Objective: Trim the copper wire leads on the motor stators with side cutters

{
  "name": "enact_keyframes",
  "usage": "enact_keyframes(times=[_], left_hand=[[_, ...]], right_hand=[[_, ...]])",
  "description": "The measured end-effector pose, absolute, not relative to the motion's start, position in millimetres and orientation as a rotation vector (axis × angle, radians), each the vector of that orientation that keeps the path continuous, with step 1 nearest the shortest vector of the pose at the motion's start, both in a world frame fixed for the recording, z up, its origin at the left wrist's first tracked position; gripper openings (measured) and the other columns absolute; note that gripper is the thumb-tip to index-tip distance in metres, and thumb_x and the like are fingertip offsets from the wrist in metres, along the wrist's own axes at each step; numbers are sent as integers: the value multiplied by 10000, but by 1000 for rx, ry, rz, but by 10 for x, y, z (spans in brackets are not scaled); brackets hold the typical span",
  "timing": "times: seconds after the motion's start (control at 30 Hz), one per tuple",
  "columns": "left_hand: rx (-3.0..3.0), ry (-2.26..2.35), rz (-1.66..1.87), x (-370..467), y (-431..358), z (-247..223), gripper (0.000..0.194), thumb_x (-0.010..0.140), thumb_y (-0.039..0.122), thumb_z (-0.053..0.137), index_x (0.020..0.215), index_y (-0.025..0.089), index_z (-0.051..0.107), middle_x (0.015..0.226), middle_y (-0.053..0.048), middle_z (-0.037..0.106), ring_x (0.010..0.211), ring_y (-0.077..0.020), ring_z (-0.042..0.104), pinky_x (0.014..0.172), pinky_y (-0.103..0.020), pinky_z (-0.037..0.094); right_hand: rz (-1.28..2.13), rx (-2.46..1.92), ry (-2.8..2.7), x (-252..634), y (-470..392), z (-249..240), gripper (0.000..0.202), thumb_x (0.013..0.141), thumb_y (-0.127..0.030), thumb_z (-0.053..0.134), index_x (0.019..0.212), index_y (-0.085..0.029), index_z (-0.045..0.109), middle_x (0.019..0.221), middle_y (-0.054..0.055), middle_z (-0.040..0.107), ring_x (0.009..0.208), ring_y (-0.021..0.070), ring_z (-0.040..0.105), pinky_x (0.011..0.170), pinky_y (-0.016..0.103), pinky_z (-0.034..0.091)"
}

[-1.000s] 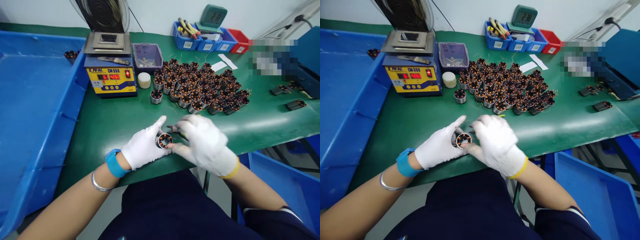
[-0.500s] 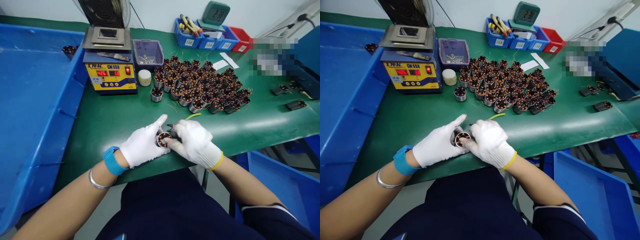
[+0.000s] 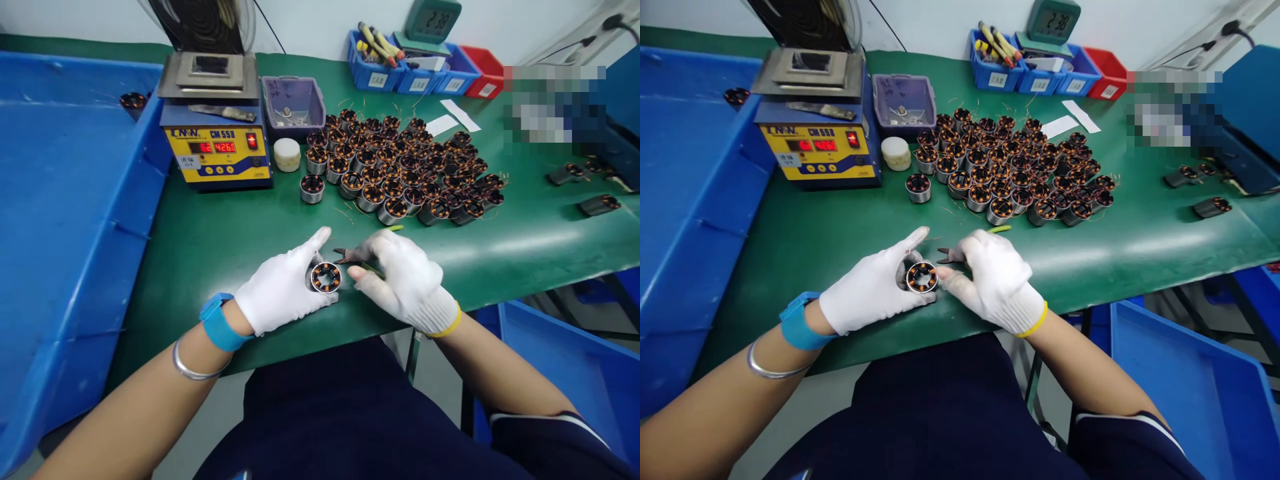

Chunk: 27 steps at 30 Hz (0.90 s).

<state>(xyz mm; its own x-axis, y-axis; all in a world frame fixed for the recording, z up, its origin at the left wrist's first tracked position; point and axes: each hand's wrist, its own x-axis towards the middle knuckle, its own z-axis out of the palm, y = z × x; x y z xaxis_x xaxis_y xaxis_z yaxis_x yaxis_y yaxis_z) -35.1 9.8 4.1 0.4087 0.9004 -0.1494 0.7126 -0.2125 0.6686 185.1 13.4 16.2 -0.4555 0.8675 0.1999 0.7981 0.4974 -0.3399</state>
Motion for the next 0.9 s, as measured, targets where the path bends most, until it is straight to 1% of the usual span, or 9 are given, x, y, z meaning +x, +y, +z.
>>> enact_keyframes(times=[0.07, 0.23, 0.43, 0.5, 0.57, 0.6, 0.63, 0.77, 0.9], left_hand=[[1999, 1360, 356, -355, 99, 32, 987, 760, 478, 718, 1584, 237, 230, 1184, -42, 707, 1020, -258, 707, 830, -340, 527], [2010, 1345, 341, -372, 111, 41, 954, 774, 481, 709, 1578, 253, 251, 1196, -36, 705, 1026, -255, 707, 842, -334, 529], [2015, 1362, 332, -408, 130, 53, 968, 752, 492, 732, 1574, 271, 271, 1130, -28, 722, 989, -261, 708, 809, -342, 541], [2001, 1349, 332, -421, 135, 48, 963, 747, 489, 737, 1570, 280, 283, 1093, -19, 730, 960, -253, 712, 785, -335, 548], [2002, 1334, 344, -435, 139, 39, 945, 749, 475, 732, 1565, 285, 295, 1064, -12, 736, 929, -243, 715, 776, -329, 554], [2006, 1332, 357, -442, 141, 33, 933, 750, 466, 729, 1561, 281, 306, 1062, -13, 737, 915, -237, 716, 777, -328, 557], [2011, 1329, 369, -449, 144, 28, 923, 750, 460, 728, 1556, 273, 319, 1069, -17, 736, 902, -232, 715, 780, -326, 560], [1999, 1317, 368, -462, 157, 21, 910, 742, 467, 741, 1540, 266, 351, 1103, -17, 735, 889, -218, 711, 799, -323, 568], [2038, 1349, 352, -438, 146, 29, 887, 726, 477, 759, 1511, 277, 397, 1187, -30, 716, 1018, -251, 695, 892, -373, 561]], right_hand=[[331, -1361, -2426, 1753, 187, 162, 394, 945, -519, 498, 903, -160, 656, 895, 83, 660, 822, 211, 584, 740, 314, 379], [375, -1565, -2682, 1622, 215, 116, 284, 963, -311, 443, 830, -170, 651, 872, 75, 672, 788, 202, 598, 677, 313, 353], [281, -1718, -2669, 1870, -19, 295, 289, 936, -329, 471, 807, -164, 669, 857, 121, 681, 804, 251, 632, 684, 344, 410], [407, -1633, -2405, 1916, -85, 407, 342, 909, -435, 536, 1032, -149, 678, 1007, 136, 687, 779, 221, 634, 694, 342, 453], [641, -1528, -2233, 1878, -118, 453, 678, 803, -513, 677, 1363, -160, 532, 1204, 139, 655, 761, 186, 639, 704, 327, 490], [759, -1511, -2217, 1834, -119, 436, 826, 753, -509, 733, 1455, -182, 447, 1250, 129, 646, 750, 174, 641, 698, 318, 496], [853, -1522, -2240, 1781, -111, 395, 859, 736, -480, 757, 1481, -209, 426, 1249, 109, 659, 744, 170, 645, 688, 310, 493], [888, -1672, -2296, 1640, -43, 137, 335, 886, -347, 595, 1203, -298, 691, 1112, 26, 742, 873, 206, 680, 687, 295, 445], [874, -1698, -2305, 1674, -26, 54, 267, 920, -361, 534, 1075, -310, 746, 992, 11, 767, 890, 220, 687, 650, 280, 391]])
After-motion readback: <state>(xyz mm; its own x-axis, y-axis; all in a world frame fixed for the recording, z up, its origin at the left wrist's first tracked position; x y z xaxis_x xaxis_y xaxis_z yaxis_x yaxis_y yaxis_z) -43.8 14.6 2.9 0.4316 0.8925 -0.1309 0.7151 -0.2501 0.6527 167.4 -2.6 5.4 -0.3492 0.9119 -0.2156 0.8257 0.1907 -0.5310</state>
